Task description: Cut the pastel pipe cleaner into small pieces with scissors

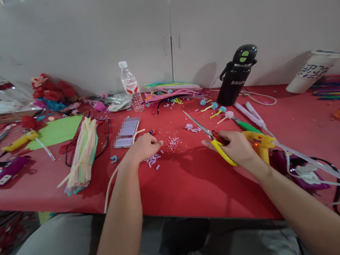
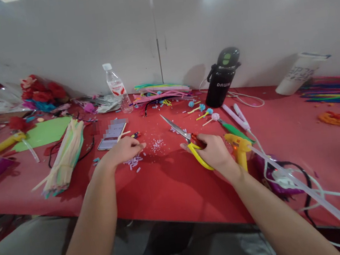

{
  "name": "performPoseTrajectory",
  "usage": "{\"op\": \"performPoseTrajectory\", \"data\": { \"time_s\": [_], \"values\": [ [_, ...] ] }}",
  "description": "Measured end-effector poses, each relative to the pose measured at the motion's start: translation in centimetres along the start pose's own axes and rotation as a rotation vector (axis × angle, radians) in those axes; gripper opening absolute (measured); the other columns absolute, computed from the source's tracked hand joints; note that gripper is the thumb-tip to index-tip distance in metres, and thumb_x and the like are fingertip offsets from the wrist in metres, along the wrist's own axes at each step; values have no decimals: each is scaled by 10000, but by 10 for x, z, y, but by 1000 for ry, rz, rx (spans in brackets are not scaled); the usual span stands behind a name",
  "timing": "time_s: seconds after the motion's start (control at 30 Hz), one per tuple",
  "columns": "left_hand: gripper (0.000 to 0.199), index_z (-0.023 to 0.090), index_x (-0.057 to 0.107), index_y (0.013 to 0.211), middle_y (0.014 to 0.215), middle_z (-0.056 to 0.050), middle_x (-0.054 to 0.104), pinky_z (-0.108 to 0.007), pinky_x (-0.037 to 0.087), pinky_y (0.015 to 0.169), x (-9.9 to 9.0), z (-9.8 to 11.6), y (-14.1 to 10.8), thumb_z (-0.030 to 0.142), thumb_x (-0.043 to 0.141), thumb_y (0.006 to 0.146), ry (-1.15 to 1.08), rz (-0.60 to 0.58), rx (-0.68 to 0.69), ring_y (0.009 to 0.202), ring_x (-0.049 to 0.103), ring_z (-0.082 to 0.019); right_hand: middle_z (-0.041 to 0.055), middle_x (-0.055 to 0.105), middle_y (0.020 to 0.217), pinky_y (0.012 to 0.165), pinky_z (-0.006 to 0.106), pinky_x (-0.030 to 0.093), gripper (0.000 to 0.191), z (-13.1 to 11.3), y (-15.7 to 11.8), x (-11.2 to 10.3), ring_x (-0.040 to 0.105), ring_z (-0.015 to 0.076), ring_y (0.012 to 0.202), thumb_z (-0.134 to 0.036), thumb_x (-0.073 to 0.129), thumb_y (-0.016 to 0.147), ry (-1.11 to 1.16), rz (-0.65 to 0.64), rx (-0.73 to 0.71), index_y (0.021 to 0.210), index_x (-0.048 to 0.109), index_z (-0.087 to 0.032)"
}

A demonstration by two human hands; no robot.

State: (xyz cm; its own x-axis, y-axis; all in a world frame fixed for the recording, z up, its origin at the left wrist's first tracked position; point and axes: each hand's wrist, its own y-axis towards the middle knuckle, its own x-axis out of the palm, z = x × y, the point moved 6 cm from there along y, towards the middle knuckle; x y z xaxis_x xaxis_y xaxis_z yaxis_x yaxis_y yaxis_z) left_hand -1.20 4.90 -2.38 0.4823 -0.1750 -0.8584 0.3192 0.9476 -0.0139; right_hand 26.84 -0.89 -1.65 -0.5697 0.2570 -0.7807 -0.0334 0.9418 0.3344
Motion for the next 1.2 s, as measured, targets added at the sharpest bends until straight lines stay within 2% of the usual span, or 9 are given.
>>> {"op": "performPoseTrajectory", "data": {
  "time_s": [0.1,0.27,0.37,0.47,0.67,0.77,0.83,0.97,1.2],
  "values": [
    [504,196,386,427,417,14,366,-274,192,449,-11,-7,-2,471,520,828,9,72,-85,382,352,-118,-55,270,514,458,247,197,534,1,0,0,241,88,513,-579,625,741,14,9,2,564,298,-196],
    [392,193,523,545,501,2,477,-272,232,489,-29,-7,-2,421,500,863,-56,282,-78,472,424,-140,-54,278,505,464,249,200,529,0,0,-3,244,88,508,-575,636,736,22,35,0,563,307,-198],
    [437,193,438,512,475,20,391,-276,194,481,-31,-4,-2,441,511,865,-71,322,-59,458,355,-121,-53,285,517,467,246,205,513,1,0,-4,251,88,516,-557,644,741,39,44,11,569,321,-196],
    [494,193,367,483,452,30,320,-279,177,477,-24,11,3,463,491,877,-74,247,-1,436,307,-110,-50,291,533,470,247,212,501,2,1,-5,258,92,525,-548,646,744,68,52,22,578,328,-199],
    [33,217,625,729,765,-44,653,-268,351,566,12,61,40,230,619,758,41,18,103,656,564,-174,-50,288,547,476,249,213,498,6,3,-5,255,95,536,-535,659,739,110,81,28,585,324,-201],
    [85,203,628,860,952,-97,659,-302,421,673,21,80,65,225,594,786,114,84,114,823,603,-211,-50,290,542,477,248,217,502,7,4,-3,254,96,535,-544,656,737,114,78,36,581,325,-200],
    [171,217,615,968,1059,-97,637,-324,450,751,30,85,81,224,575,802,191,52,62,931,603,-228,-51,290,538,478,248,221,503,7,5,-3,250,95,531,-552,651,735,113,73,37,575,330,-199],
    [199,223,608,984,1138,-92,612,-369,479,821,43,85,96,220,584,786,278,-29,-59,1023,597,-263,-50,301,535,482,248,222,498,7,6,-3,245,94,529,-567,638,731,106,68,36,574,345,-197],
    [217,248,603,1006,1159,-82,610,-388,495,835,51,88,100,223,580,793,304,-42,-35,1049,599,-270,-52,298,528,485,249,212,505,5,6,-5,238,95,530,-568,635,733,89,65,37,566,339,-195]
  ]
}}
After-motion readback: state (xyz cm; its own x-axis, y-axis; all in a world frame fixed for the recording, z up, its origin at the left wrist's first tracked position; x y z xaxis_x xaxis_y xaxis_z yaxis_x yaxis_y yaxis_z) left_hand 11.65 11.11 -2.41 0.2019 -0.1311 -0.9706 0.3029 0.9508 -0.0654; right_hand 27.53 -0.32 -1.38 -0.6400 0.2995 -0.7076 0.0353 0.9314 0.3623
